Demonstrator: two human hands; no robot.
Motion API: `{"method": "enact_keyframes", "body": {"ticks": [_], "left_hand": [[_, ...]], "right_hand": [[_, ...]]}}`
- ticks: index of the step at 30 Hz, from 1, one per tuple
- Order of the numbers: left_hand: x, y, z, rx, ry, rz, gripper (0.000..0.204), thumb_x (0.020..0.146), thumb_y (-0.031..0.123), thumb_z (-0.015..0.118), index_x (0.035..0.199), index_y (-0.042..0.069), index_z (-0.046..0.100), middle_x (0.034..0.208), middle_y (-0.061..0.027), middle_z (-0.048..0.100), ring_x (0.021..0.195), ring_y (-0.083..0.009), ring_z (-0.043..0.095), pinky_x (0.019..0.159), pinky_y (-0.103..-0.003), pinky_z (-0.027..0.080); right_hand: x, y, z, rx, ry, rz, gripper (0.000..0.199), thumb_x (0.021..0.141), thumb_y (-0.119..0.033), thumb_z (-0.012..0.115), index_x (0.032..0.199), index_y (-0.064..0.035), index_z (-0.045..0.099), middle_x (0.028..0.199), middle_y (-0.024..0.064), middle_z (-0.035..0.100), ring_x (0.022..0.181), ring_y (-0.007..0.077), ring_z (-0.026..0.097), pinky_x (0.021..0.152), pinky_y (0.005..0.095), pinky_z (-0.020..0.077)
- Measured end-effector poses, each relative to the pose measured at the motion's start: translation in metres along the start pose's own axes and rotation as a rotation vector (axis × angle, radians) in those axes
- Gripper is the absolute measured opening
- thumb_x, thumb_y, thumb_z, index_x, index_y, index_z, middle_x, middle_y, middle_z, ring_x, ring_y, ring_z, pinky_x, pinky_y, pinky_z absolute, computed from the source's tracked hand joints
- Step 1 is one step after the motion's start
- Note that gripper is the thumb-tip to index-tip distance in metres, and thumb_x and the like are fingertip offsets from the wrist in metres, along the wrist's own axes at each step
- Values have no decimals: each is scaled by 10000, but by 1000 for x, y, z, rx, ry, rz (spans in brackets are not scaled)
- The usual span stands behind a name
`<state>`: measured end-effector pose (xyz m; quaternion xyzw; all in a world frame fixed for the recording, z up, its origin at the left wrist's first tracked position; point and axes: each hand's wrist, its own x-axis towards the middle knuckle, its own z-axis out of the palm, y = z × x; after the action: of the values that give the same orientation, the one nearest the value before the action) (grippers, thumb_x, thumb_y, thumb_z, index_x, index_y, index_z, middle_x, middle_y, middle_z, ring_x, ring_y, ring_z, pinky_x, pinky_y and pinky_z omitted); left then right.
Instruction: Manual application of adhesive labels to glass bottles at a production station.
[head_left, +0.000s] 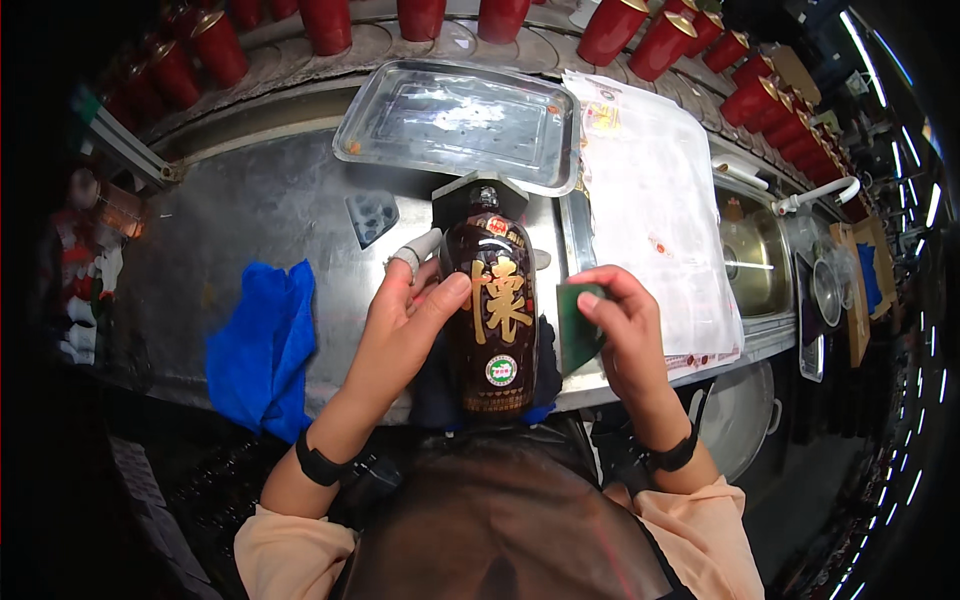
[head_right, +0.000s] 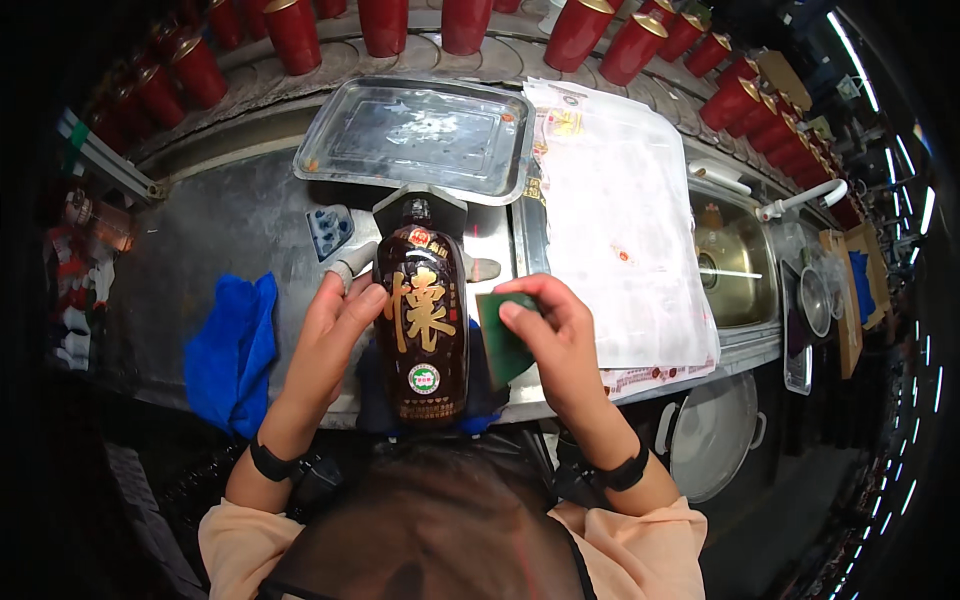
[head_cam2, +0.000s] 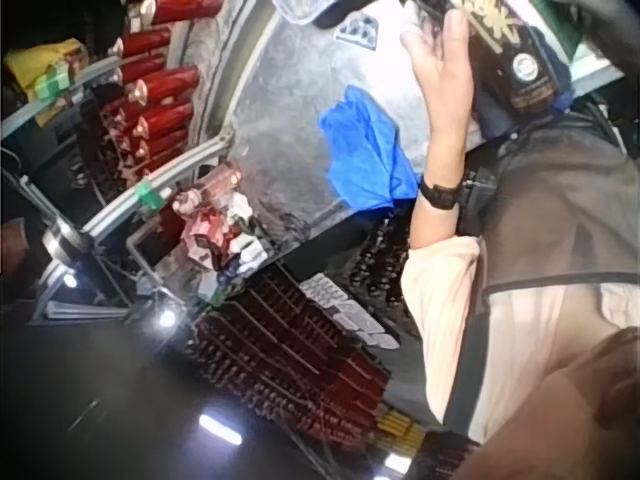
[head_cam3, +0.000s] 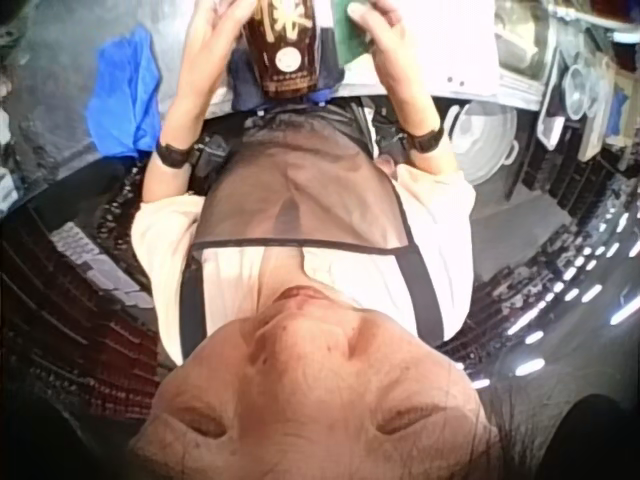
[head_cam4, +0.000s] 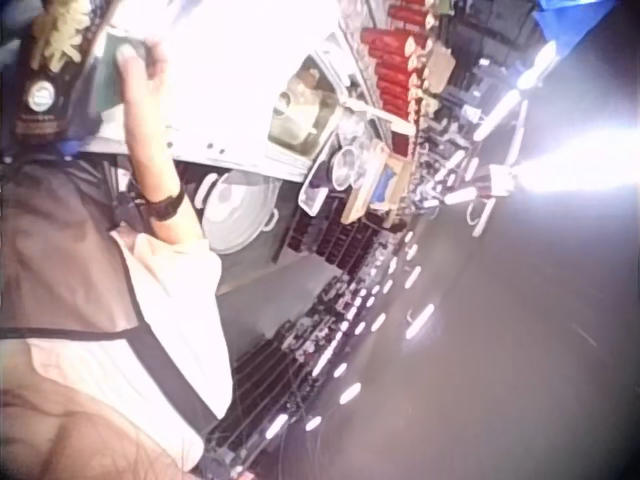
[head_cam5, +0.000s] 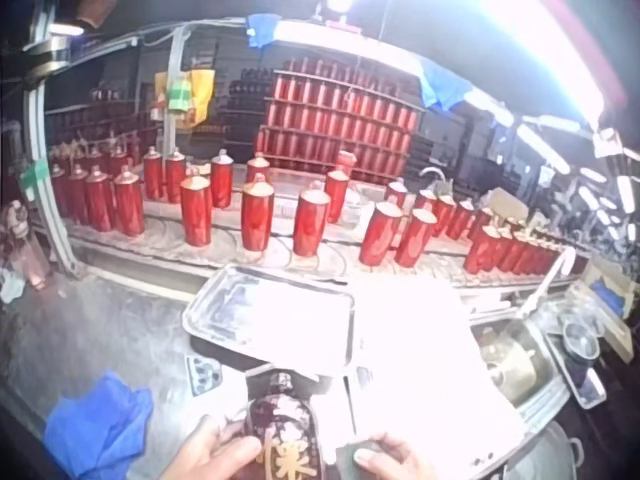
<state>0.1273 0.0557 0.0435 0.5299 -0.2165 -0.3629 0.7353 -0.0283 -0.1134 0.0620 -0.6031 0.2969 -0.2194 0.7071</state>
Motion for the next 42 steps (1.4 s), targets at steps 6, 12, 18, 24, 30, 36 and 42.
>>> {"method": "enact_keyframes", "body": {"ticks": [6, 12, 18, 24, 30, 36, 42], "left_hand": [[18, 0, 9, -18, 66, -98, 651, 932, 224, 677, 1406, -57, 331, 1213, -184, 593, 1078, -179, 605, 937, -299, 489], [18, 2, 13, -48, 84, -107, 611, 924, 208, 688, 1374, -57, 371, 1191, -169, 605, 1063, -166, 609, 915, -286, 500], [9, 1, 4, -32, 44, -192, 777, 902, 240, 715, 1445, -59, 247, 1265, -200, 564, 1151, -210, 577, 985, -328, 466], [-23, -3, -6, 330, -112, -50, 957, 806, 242, 807, 1463, -68, 183, 1368, -250, 475, 1323, -312, 455, 1119, -410, 335], [-20, -10, -7, 324, -98, 34, 920, 808, 249, 800, 1449, -71, 223, 1357, -240, 487, 1310, -314, 474, 1100, -399, 364], [-19, -5, -6, 366, -93, 30, 911, 807, 280, 802, 1435, -67, 241, 1368, -242, 479, 1321, -314, 463, 1103, -394, 359], [-20, -10, -7, 251, -104, 38, 854, 799, 251, 813, 1394, -62, 286, 1345, -229, 489, 1314, -293, 465, 1098, -384, 364]], "right_hand": [[45, 10, 28, -141, -180, -26, 308, 844, -174, 780, 788, -85, 491, 680, -54, 536, 607, -7, 453, 526, 168, 352], [49, 11, 34, 56, -207, 12, 343, 834, -145, 784, 787, -102, 447, 680, -45, 538, 583, -11, 454, 492, 152, 339], [60, 5, 5, 223, -173, 312, 258, 903, -298, 691, 872, -69, 576, 680, -34, 559, 576, 55, 518, 547, 208, 435], [2, -18, 19, -29, -3, -84, 188, 840, -59, 699, 995, -17, 602, 940, 67, 629, 853, 140, 615, 761, 263, 499], [15, -25, 27, -686, -350, -656, 276, 781, -45, 746, 1030, 6, 637, 916, 151, 676, 772, 275, 666, 675, 340, 524], [63, -48, 36, -653, -353, -758, 272, 768, -9, 725, 1031, 9, 655, 906, 149, 684, 796, 280, 678, 711, 340, 538], [78, -62, 65, -846, -596, -916, 303, 735, 0, 712, 1023, -3, 618, 835, 175, 640, 778, 375, 641, 672, 415, 517]]}}
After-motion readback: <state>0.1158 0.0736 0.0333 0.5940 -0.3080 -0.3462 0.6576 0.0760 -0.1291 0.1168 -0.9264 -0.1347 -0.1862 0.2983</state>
